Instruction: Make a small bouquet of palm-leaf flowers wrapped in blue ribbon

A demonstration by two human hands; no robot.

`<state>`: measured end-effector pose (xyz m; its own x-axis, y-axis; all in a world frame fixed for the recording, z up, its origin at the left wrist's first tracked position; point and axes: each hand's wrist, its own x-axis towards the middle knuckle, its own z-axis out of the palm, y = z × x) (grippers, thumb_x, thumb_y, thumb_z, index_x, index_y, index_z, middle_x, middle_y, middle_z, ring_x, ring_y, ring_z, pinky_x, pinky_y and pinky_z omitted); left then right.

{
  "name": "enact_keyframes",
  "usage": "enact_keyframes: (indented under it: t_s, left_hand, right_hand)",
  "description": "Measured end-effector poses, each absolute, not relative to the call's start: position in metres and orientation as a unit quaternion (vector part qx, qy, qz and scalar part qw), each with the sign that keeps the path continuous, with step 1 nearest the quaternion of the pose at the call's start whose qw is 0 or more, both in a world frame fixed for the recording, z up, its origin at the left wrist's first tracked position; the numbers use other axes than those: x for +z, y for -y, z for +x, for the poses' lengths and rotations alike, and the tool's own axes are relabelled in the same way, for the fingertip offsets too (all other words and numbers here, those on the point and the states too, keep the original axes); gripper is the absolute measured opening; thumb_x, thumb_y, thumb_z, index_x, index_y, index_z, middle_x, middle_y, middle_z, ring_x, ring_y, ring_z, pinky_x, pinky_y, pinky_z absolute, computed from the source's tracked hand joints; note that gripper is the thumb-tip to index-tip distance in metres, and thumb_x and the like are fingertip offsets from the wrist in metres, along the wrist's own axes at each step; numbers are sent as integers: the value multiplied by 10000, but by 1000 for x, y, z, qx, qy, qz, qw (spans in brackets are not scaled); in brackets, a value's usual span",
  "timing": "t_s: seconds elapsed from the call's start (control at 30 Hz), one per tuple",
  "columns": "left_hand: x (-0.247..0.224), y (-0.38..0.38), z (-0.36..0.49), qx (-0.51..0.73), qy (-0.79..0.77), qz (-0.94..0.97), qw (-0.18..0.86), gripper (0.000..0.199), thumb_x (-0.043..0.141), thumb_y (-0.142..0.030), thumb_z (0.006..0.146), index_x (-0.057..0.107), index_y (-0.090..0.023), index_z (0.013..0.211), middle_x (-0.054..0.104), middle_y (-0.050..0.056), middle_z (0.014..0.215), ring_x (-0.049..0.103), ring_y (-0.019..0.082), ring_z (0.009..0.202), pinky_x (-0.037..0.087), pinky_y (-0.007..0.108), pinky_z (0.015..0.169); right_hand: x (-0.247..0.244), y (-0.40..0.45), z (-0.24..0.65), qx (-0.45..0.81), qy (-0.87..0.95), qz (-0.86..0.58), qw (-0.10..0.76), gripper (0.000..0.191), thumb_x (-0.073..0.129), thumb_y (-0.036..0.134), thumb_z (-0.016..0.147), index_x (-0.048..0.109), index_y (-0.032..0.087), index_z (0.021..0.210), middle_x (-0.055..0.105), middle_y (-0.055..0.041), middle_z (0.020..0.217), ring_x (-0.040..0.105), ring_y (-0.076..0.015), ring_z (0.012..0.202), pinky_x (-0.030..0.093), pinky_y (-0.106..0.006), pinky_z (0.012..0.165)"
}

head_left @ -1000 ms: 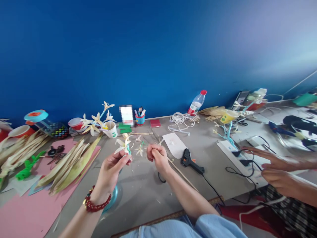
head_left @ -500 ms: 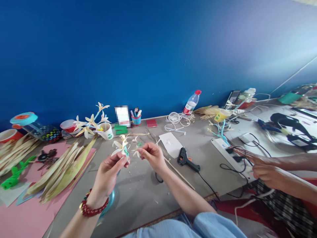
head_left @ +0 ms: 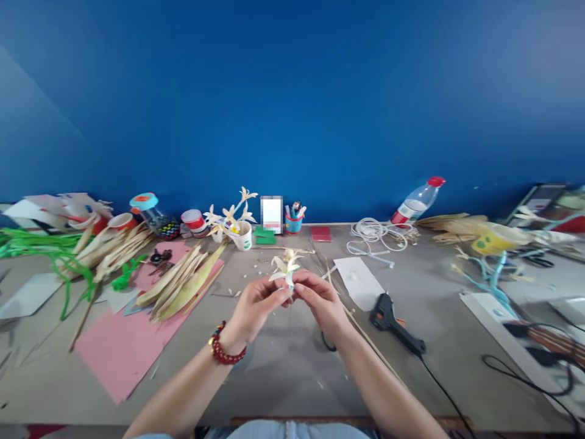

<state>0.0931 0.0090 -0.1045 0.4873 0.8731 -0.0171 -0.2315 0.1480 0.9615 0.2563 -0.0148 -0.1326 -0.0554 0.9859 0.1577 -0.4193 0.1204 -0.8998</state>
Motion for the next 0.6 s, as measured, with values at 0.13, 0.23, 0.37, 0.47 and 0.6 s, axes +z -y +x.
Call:
enact_keyframes:
  t_s: [0.13,0.23,0.37,0.47,0.6]
  left_hand:
    - [-104,-9,93,394,-293,518,700,187,710,-312,836,649,-158,751,606,8,718,543,124,712,443,242,703]
    - [-103,-10,92,381,-281,512,717,198,720,-328,832,673,-148,765,620,20,735,549,126,718,442,246,703]
    - [-101,-13,91,362,-268,502,738,224,751,-350,804,699,-134,772,611,24,721,553,127,708,439,250,690]
    - [-100,-16,92,360,-267,491,747,242,768,-364,785,700,-133,763,612,23,697,558,129,696,439,256,685]
    - [-102,-16,95,376,-292,482,735,267,793,-378,750,696,-132,717,631,29,688,561,130,681,438,255,664]
  right_hand:
    - [-133,14,256,609,412,-291,612,124,780,325,805,771,245,899,659,-2,853,619,-134,675,516,-285,654]
    - [-133,14,258,634,397,-277,603,106,792,316,798,767,246,874,657,4,821,606,-125,645,508,-282,638]
    - [-131,12,259,665,397,-265,574,126,807,321,783,751,246,868,677,0,819,623,-138,636,514,-303,641]
    - [-127,10,258,672,401,-262,565,146,827,315,759,744,242,855,671,8,787,629,-143,634,519,-309,651]
    - [-123,8,258,662,402,-278,569,149,826,313,763,724,227,831,677,5,762,633,-146,647,512,-294,651]
